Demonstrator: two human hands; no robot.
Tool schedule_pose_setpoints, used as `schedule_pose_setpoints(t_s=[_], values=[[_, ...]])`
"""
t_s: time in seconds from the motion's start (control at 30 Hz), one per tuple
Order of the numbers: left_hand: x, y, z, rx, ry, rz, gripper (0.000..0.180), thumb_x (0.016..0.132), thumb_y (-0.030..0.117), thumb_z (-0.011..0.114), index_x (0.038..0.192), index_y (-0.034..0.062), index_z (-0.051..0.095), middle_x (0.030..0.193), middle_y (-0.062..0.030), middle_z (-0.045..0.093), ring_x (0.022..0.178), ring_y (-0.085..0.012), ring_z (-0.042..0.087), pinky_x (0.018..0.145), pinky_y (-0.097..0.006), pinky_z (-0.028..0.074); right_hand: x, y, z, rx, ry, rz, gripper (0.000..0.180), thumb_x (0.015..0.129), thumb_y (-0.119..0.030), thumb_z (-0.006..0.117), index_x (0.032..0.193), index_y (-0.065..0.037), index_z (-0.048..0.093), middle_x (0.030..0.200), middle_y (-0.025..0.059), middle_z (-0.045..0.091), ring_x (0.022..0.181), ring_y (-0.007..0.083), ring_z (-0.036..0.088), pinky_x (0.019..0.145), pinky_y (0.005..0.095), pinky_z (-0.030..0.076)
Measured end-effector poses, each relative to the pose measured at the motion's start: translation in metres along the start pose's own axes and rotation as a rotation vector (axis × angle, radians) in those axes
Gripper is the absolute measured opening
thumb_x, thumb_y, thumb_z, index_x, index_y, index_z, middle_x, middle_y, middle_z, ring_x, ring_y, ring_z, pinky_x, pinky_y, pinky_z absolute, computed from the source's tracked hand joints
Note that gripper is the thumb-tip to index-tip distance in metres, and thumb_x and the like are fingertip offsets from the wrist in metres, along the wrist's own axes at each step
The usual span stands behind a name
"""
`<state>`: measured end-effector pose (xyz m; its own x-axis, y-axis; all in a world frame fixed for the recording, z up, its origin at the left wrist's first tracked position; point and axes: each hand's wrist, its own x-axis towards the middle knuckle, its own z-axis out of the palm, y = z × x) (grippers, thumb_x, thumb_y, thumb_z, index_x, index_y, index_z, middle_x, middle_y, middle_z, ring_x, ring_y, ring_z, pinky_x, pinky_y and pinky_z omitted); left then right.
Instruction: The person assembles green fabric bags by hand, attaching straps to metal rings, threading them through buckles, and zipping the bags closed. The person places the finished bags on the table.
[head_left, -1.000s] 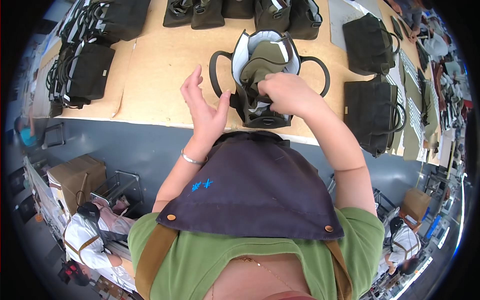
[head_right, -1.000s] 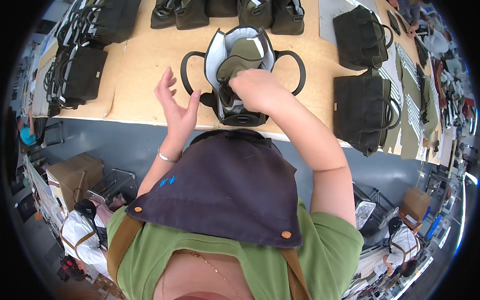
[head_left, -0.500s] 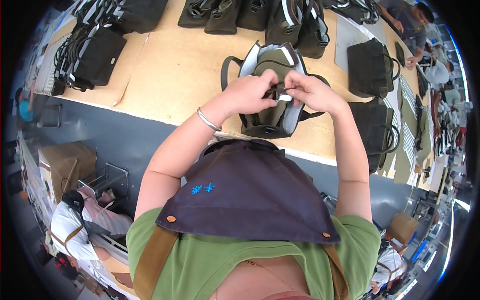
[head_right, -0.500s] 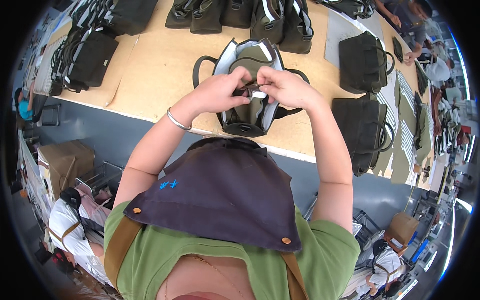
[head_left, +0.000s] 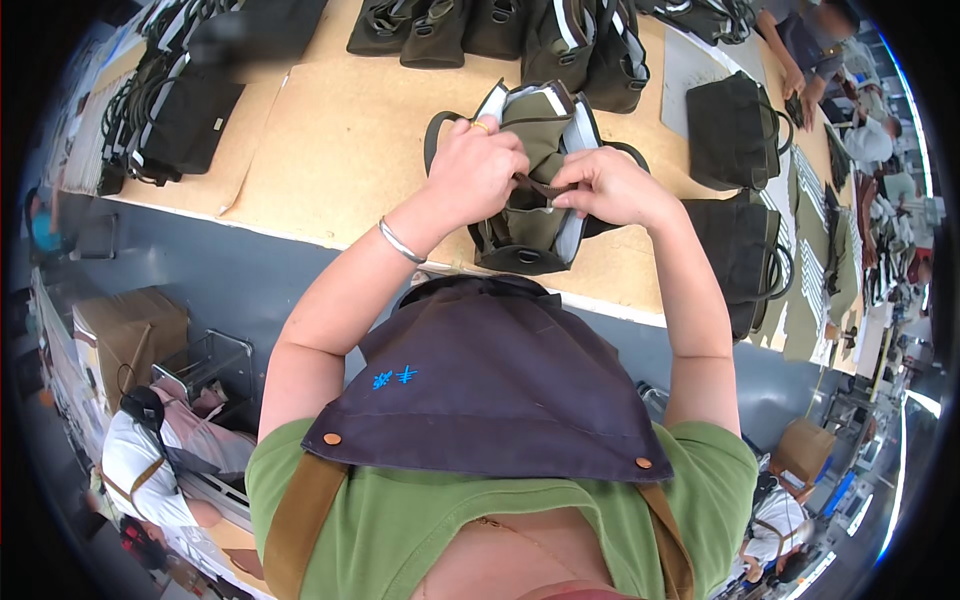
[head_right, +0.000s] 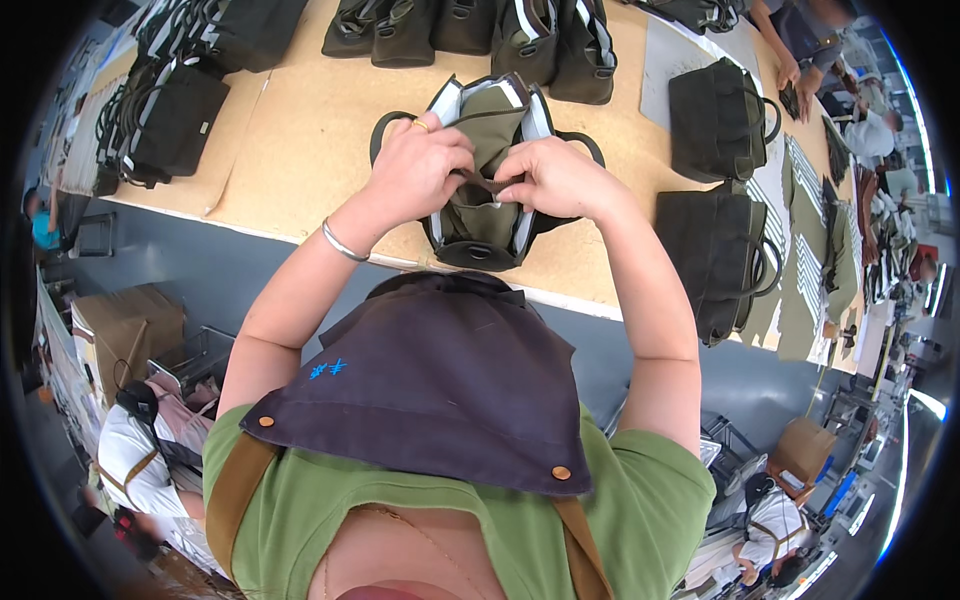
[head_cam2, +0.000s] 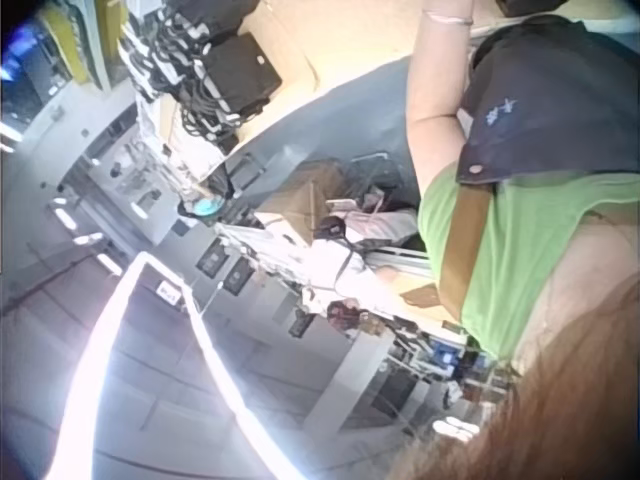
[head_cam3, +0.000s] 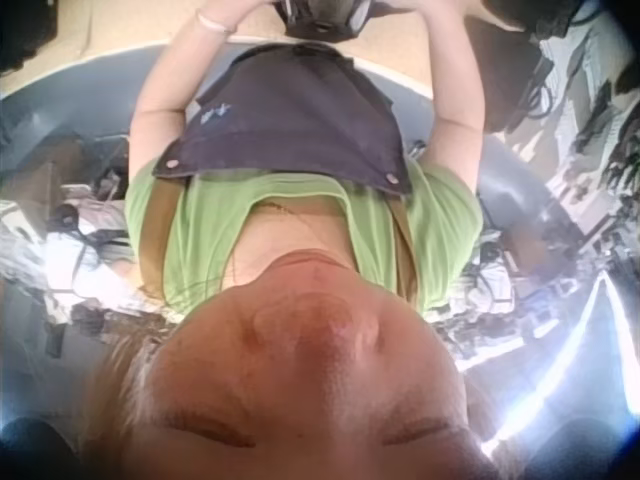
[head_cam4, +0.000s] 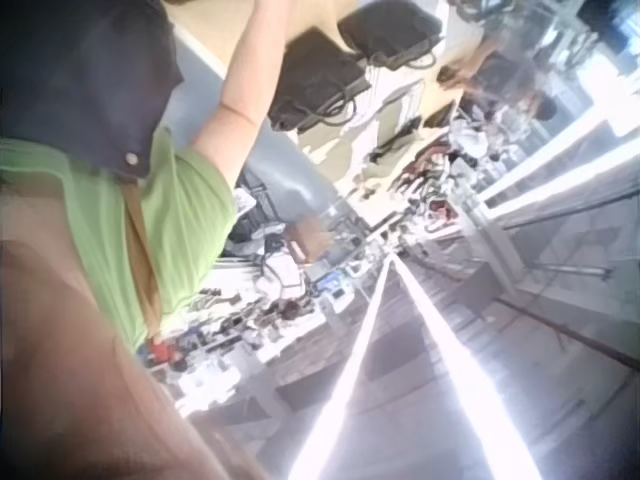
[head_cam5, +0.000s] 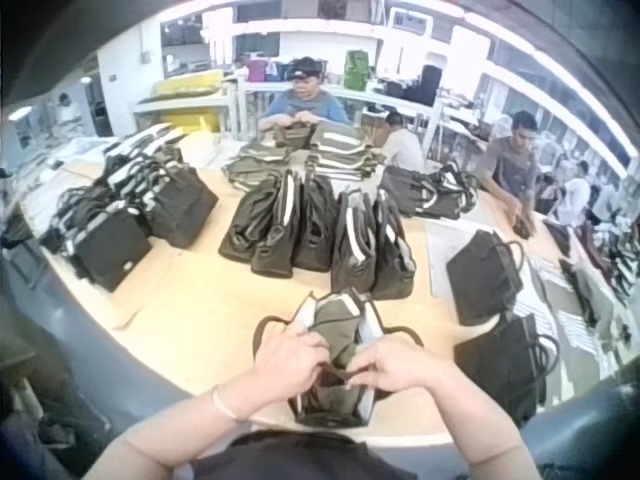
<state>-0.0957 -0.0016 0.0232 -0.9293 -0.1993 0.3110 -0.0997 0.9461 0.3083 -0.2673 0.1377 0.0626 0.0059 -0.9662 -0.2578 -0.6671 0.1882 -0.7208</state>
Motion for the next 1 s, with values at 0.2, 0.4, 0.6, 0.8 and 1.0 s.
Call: schedule_pose_setpoints(t_s=[0.2,0.4,0.6,0.8,1.0], values=[[0.008,0.005,-0.007,-0.004,0.330,0.020,0.020,0.065,0.008,0.067,0.085,0.0136,0.066,0.086,0.0017,0.067,0.089,-0.0190,0.058,0.081,-0.035,0.035,0.000,-0.003,-0.002,0.091,-0.032,0.105,0.011,0.082,-0.004,0.070,0.090,0.001,0.064,0.077,0.0066,0.060,0.060,0.0140,0.063,0.058,0.0291,0.049],[0.014,-0.007,-0.027,-0.560,-0.635,-0.039,0.007,0.078,0.011,0.064,0.083,0.0112,0.068,0.088,-0.0021,0.068,0.087,-0.0168,0.061,0.086,-0.036,0.033,-0.003,0.014,-0.001,0.008,0.051,0.080,0.016,0.080,-0.009,0.070,0.095,-0.002,0.067,0.084,0.0114,0.065,0.068,0.0218,0.066,0.063,0.0348,0.051],[0.004,-0.006,0.007,0.129,0.151,0.099,0.007,0.079,0.018,0.068,0.084,0.0196,0.072,0.074,0.0027,0.053,0.070,-0.0152,0.055,0.085,-0.038,0.035,-0.002,0.004,0.000,-0.126,0.068,0.022,0.018,0.078,-0.012,0.071,0.092,-0.001,0.067,0.082,0.0108,0.063,0.070,0.0222,0.062,0.064,0.0346,0.050],[-0.021,0.061,-0.006,-0.086,0.292,0.131,0.030,0.072,0.015,0.073,0.100,0.0168,0.063,0.086,-0.0018,0.053,0.082,-0.0206,0.056,0.080,-0.037,0.038,0.002,0.021,0.014,-0.187,0.200,-0.099,0.012,0.081,-0.010,0.067,0.086,0.000,0.062,0.075,0.0091,0.063,0.067,0.0206,0.061,0.062,0.0343,0.048],[-0.054,0.083,0.047,-0.232,-0.164,-0.013,0.026,0.075,0.021,0.074,0.097,0.0110,0.063,0.083,-0.0039,0.062,0.080,-0.0237,0.062,0.072,-0.035,0.046,0.010,-0.003,0.012,0.090,-0.021,0.238,0.011,0.093,-0.010,0.057,0.098,-0.001,0.059,0.077,0.0106,0.064,0.067,0.0168,0.068,0.062,0.0316,0.049]])
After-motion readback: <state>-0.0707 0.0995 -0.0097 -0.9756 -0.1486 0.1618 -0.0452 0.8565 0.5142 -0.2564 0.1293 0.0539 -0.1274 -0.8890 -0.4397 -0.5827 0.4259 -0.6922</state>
